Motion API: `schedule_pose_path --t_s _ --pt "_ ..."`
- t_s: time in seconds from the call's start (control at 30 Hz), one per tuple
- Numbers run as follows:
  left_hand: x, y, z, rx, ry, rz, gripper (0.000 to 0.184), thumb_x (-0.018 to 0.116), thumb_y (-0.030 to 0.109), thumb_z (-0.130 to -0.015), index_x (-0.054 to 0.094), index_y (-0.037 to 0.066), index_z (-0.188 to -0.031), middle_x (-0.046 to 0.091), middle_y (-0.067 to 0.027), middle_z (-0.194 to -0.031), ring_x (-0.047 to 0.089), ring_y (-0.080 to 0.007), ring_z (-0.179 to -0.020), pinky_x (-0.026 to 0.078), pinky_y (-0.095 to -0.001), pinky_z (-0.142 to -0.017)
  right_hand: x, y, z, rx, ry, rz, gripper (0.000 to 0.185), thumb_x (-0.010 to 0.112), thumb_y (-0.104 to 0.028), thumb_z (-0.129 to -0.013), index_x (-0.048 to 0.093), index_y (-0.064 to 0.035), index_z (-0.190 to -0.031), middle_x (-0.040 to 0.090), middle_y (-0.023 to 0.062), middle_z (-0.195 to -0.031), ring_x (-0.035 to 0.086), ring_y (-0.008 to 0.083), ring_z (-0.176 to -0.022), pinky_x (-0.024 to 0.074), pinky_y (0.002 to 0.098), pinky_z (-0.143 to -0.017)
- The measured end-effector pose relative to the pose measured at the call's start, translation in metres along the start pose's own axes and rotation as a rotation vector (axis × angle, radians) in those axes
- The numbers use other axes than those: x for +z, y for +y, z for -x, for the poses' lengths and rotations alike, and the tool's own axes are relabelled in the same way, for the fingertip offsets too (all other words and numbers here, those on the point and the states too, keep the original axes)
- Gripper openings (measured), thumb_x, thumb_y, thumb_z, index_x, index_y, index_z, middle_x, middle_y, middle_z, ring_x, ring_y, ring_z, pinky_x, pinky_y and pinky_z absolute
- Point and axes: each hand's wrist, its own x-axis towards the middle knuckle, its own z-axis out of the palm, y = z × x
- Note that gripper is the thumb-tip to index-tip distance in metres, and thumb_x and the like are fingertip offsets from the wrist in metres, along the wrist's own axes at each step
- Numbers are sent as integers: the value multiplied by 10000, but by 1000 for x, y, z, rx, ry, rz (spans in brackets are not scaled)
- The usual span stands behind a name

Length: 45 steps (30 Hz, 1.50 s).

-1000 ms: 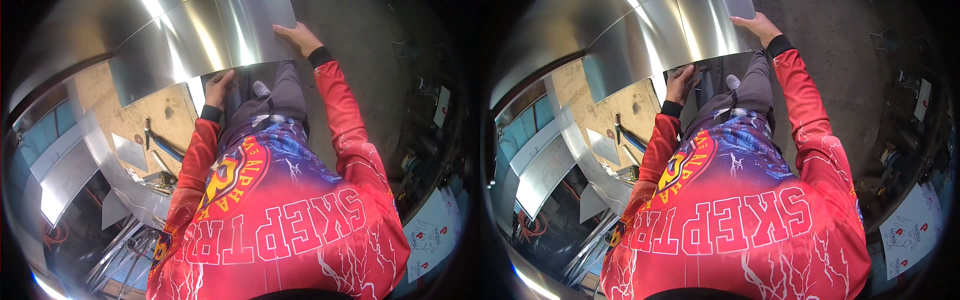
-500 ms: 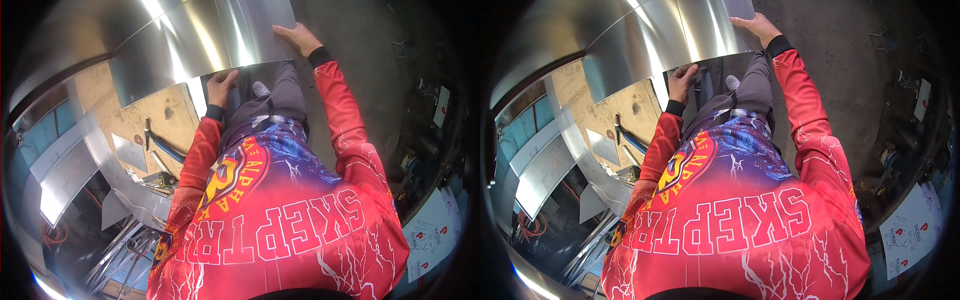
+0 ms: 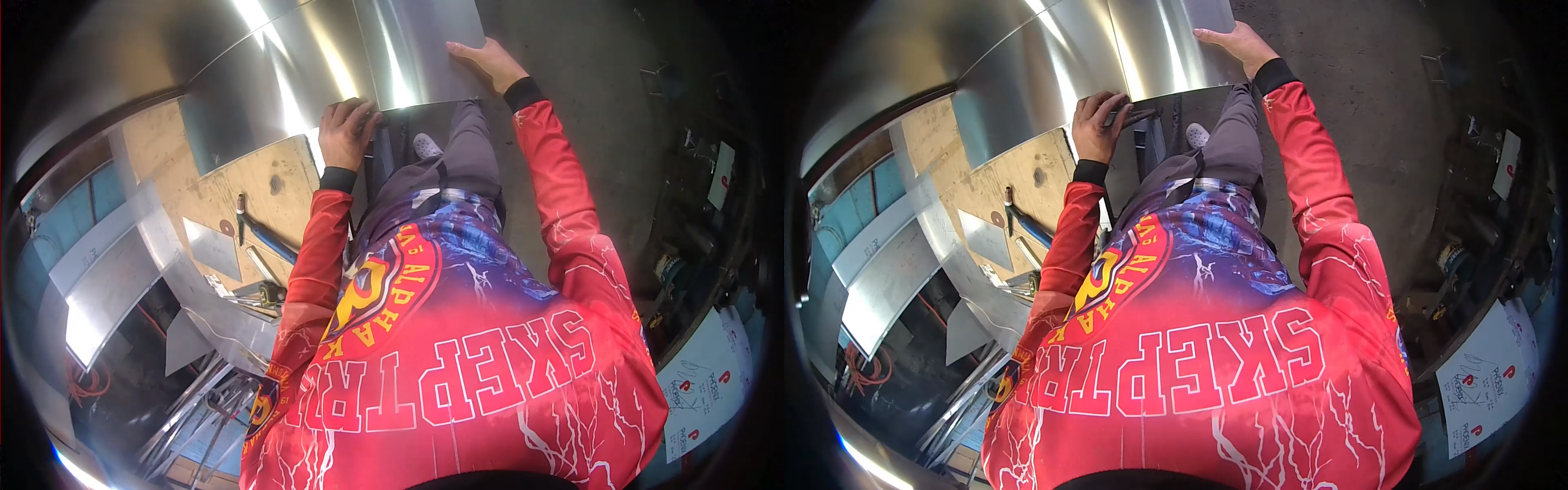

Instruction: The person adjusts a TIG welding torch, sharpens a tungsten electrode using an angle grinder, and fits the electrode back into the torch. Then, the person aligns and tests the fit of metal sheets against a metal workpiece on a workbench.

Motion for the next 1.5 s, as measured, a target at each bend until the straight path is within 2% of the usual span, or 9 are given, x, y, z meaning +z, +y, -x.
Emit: schedule_pose_path --t_s 0.37,0.43,0.5,0.57,0.67,0.7,0.77,1.03,1.5 --pt "-1 -3 2 -33 -12 -4 265 796 169 -720 710 135 -968 661 -17 -995 602 -233 -895 495 -350 -788 19 -6 4 38 -9 -14 623 824 -411 -735 617 59 -1088 653 105 -992 635 174 -884 502 305 -780" --pt "-6 -6 10 -91 -10 49 285 791 167 -728 702 121 -995 656 -50 -1018 605 -254 -934 502 -351 -793 36 -19 11 -43 106 72 649 831 -412 -726 604 83 -1079 650 120 -988 638 177 -867 503 304 -770" --pt "-12 -4 21 -164 -6 90 284 786 180 -751 697 94 -1006 658 -67 -1041 612 -244 -954 509 -344 -795 36 -14 6 -93 -5 20 674 825 -421 -731 587 99 -1087 646 128 -987 637 180 -866 503 302 -764" --pt "-16 4 31 -236 2 144 289 781 193 -773 693 68 -1017 661 -84 -1064 620 -235 -973 516 -338 -797 30 -13 21 22 11 -2 652 814 -412 -746 589 94 -1090 646 126 -984 632 175 -881 505 297 -769" --pt "-16 20 39 -983 -262 1087 360 682 243 -904 611 4 -1164 640 -117 -1151 635 -198 -1005 548 -347 -819 24 -14 39 -8 24 -48 600 801 -401 -764 608 78 -1069 649 120 -973 630 167 -894 508 294 -777" --pt "-18 31 37 -980 -253 1093 360 682 243 -904 611 4 -1164 640 -117 -1151 635 -198 -1005 548 -347 -819 21 -18 45 -4 30 -33 595 801 -398 -765 610 74 -1070 651 118 -970 630 165 -894 507 291 -783" --pt "-17 54 32 -1191 -230 1649 308 665 256 -918 619 25 -1116 643 -76 -1096 642 -191 -974 542 -341 -784 16 -13 47 -4 19 -49 618 805 -404 -761 599 80 -1085 644 126 -993 624 176 -923 502 294 -804" --pt "10 49 20 -1151 -295 1651 234 583 293 -968 591 96 -1095 633 -59 -1104 630 -199 -1019 525 -378 -857 5 -7 43 41 206 84 710 811 -418 -756 546 108 -1152 599 174 -1093 578 234 -1049 479 332 -885" --pt "32 40 20 -1344 4 1773 172 616 146 -941 609 24 -1063 649 -50 -1000 649 -160 -954 569 -294 -833 5 7 23 -65 61 -90 532 793 -389 -783 651 42 -1060 659 88 -1013 612 146 -907 488 288 -794"
